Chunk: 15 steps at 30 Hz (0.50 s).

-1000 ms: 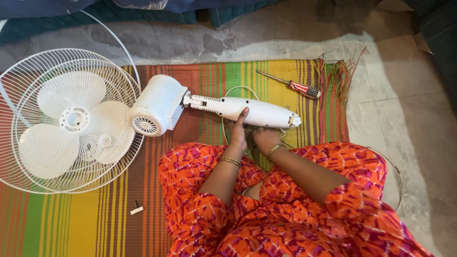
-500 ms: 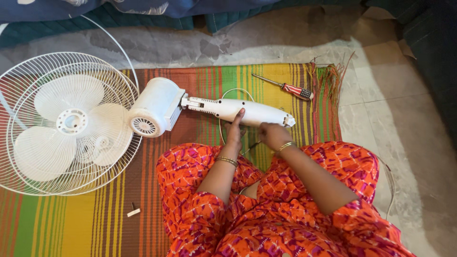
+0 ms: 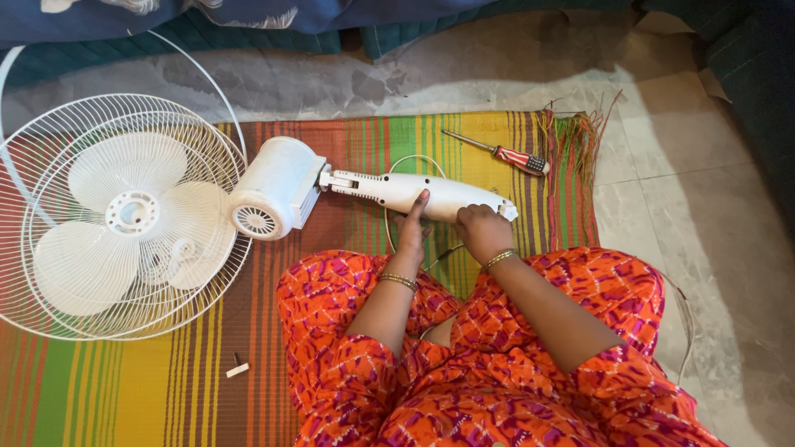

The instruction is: The person sits on a mat and uses a screwdriver to remove and reinsert screws on the base of a white pedestal fan. The fan head and cage are detached and placed beside the base. The person repeatedly tightens and loosens screws on the fan's base housing.

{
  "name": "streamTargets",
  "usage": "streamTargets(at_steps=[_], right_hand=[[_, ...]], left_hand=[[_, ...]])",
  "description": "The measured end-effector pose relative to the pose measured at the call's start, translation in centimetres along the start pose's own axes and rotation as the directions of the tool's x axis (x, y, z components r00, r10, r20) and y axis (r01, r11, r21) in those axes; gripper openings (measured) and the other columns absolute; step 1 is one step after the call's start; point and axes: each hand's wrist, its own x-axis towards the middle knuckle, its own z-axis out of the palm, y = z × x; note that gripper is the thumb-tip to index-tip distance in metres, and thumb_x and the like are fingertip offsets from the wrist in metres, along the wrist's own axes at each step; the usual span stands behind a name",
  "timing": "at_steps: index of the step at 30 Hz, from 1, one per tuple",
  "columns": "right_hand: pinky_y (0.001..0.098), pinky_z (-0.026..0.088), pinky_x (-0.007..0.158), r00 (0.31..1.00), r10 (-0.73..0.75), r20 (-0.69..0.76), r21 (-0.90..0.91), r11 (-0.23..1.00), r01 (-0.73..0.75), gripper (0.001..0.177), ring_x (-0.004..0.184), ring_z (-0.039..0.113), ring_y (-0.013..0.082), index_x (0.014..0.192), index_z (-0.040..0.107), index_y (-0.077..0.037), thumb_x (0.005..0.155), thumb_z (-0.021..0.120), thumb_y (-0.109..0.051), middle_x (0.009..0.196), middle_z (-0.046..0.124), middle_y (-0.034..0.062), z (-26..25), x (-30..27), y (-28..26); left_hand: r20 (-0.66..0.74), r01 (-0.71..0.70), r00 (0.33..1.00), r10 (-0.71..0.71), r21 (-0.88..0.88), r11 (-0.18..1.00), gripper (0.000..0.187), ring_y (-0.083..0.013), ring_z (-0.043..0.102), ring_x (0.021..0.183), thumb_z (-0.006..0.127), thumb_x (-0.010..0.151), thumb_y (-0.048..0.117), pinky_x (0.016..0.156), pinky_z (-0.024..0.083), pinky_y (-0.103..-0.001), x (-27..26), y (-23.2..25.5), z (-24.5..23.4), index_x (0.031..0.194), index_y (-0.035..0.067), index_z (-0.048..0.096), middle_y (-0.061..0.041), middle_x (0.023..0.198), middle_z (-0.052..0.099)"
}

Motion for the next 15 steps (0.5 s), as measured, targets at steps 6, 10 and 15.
streamTargets(at_steps=[6, 10, 15], right_hand=[[0.0382, 0.058, 0.069, 0.982, -0.179, -0.059, -0.208, 0.964, 0.163, 0.003, 0.093, 0.066, 0.0213, 0.087, 0.064, -0.014, 0.086, 0.066, -0.017, 0.089, 0.066, 0.0013, -0.2, -0.2, -0.7], [0.0379, 0.057, 0.071, 0.978, -0.201, -0.051, -0.236, 0.954, 0.184, 0.007, 0.095, 0.065, 0.0213, 0.089, 0.064, -0.015, 0.083, 0.064, -0.017, 0.091, 0.065, 0.0011, -0.1, -0.3, -0.8], [0.0377, 0.057, 0.071, 0.973, -0.22, -0.071, -0.249, 0.948, 0.197, 0.008, 0.097, 0.065, 0.0209, 0.091, 0.064, -0.015, 0.083, 0.063, -0.015, 0.092, 0.064, 0.0006, 0.3, -0.5, -0.9]], left_hand=[[0.0, -0.006, 1.0, 0.006, 0.013, 1.0, 0.13, -0.0338, 0.047, 0.136, 0.083, 0.061, 0.065, 0.097, 0.047, -0.049, -0.4, 0.3, 0.1, 0.153, 0.001, 0.018, -0.02, 0.146, 0.047], [0.001, -0.008, 1.0, 0.007, 0.014, 1.0, 0.13, -0.0321, 0.045, 0.137, 0.084, 0.062, 0.064, 0.098, 0.046, -0.05, 0.0, 0.0, -0.1, 0.153, 0.001, 0.016, -0.019, 0.149, 0.044], [-0.022, -0.013, 1.0, 0.013, -0.003, 1.0, 0.123, -0.0314, 0.05, 0.133, 0.084, 0.061, 0.063, 0.093, 0.047, -0.05, 1.1, -0.8, -0.2, 0.148, 0.001, 0.023, -0.018, 0.145, 0.049]])
